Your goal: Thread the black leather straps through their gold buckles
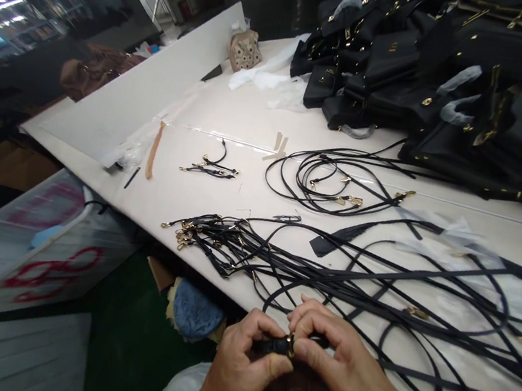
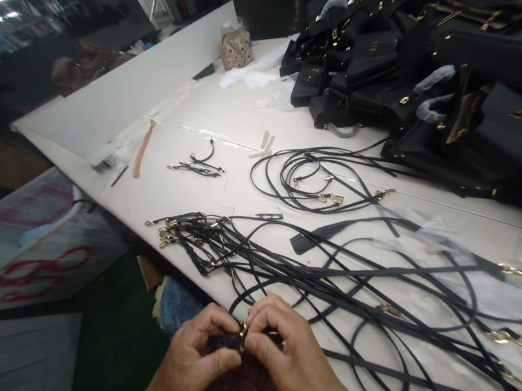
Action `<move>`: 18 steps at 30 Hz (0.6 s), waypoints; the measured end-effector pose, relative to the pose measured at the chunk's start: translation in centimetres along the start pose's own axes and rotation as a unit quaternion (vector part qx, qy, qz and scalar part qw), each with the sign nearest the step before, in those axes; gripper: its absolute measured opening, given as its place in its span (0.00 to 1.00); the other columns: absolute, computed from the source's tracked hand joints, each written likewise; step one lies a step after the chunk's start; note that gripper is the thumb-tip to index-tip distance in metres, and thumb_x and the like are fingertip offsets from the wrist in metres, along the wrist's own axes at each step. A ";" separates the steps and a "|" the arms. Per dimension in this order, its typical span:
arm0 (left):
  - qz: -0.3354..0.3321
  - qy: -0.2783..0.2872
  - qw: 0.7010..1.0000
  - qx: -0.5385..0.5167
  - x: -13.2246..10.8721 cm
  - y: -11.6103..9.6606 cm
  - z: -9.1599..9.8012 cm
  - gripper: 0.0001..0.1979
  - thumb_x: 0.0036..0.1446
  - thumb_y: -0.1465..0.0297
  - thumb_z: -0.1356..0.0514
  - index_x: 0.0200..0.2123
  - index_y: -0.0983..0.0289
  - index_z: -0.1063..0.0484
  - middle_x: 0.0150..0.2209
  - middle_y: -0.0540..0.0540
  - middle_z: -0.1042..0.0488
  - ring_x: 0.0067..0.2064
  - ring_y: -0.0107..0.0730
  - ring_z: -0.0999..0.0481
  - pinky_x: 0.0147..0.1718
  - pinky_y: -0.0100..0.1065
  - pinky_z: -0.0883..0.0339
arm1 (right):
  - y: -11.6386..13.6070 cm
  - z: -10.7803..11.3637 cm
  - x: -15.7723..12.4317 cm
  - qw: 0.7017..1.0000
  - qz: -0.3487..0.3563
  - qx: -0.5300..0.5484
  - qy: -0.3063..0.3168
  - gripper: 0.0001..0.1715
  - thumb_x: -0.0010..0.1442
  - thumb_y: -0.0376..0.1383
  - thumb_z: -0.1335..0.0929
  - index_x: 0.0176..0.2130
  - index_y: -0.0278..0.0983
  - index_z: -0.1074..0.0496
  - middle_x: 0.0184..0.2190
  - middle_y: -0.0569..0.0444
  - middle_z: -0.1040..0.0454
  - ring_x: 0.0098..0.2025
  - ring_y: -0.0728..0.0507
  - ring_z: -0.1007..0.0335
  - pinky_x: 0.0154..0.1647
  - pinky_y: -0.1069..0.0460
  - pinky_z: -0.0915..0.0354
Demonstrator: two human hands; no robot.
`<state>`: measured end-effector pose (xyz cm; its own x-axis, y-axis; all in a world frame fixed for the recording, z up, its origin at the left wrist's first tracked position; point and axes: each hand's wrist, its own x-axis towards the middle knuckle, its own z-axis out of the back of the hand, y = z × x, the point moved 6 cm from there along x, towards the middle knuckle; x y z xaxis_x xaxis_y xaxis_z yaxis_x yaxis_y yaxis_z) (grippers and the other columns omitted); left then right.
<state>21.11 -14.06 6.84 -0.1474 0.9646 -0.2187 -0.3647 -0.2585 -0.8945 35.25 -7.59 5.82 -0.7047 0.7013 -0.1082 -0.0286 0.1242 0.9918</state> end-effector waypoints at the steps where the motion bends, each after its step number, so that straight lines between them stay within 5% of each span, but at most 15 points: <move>1: 0.003 0.003 1.000 -0.006 0.0 0.1 0.0 0.07 0.49 0.70 0.32 0.32 0.63 0.25 0.27 0.48 0.24 0.29 0.28 0.25 0.29 0.24 0.34 | -0.2 0.1 0.1 1.000 -0.008 -0.005 -0.005 0.11 0.63 0.35 0.34 0.28 0.39 0.34 0.33 0.55 0.29 0.40 0.43 0.32 0.44 0.49 0.37; 7: -0.042 -0.016 0.999 0.013 0.4 -0.3 0.2 0.07 0.48 0.75 0.33 0.33 0.62 0.25 0.29 0.48 0.22 0.31 0.27 0.23 0.33 0.24 0.33 | -0.2 0.3 0.5 0.996 0.034 -0.066 -0.052 0.11 0.62 0.33 0.34 0.27 0.39 0.35 0.31 0.59 0.31 0.38 0.46 0.32 0.64 0.42 0.54; 14: -0.005 -0.019 1.000 -0.012 1.3 0.6 0.7 0.07 0.49 0.73 0.33 0.34 0.60 0.23 0.30 0.47 0.21 0.32 0.27 0.23 0.33 0.23 0.33 | -0.7 1.3 1.1 0.999 -0.027 -0.046 0.000 0.08 0.59 0.31 0.31 0.28 0.39 0.32 0.34 0.57 0.29 0.41 0.44 0.32 0.54 0.47 0.41; 18: 0.008 -0.013 0.999 -0.031 1.6 0.7 0.4 0.06 0.50 0.70 0.32 0.32 0.62 0.23 0.28 0.48 0.21 0.30 0.29 0.24 0.31 0.25 0.33 | -0.7 1.5 1.4 0.999 -0.002 -0.040 -0.026 0.11 0.59 0.30 0.31 0.26 0.39 0.34 0.33 0.56 0.30 0.42 0.44 0.32 0.51 0.49 0.39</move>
<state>20.25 -12.71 5.97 -0.1762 0.9587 -0.2233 -0.3039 -0.2688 -0.9140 35.32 -5.66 4.86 -0.6670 0.7363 -0.1140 -0.0904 0.0719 0.9933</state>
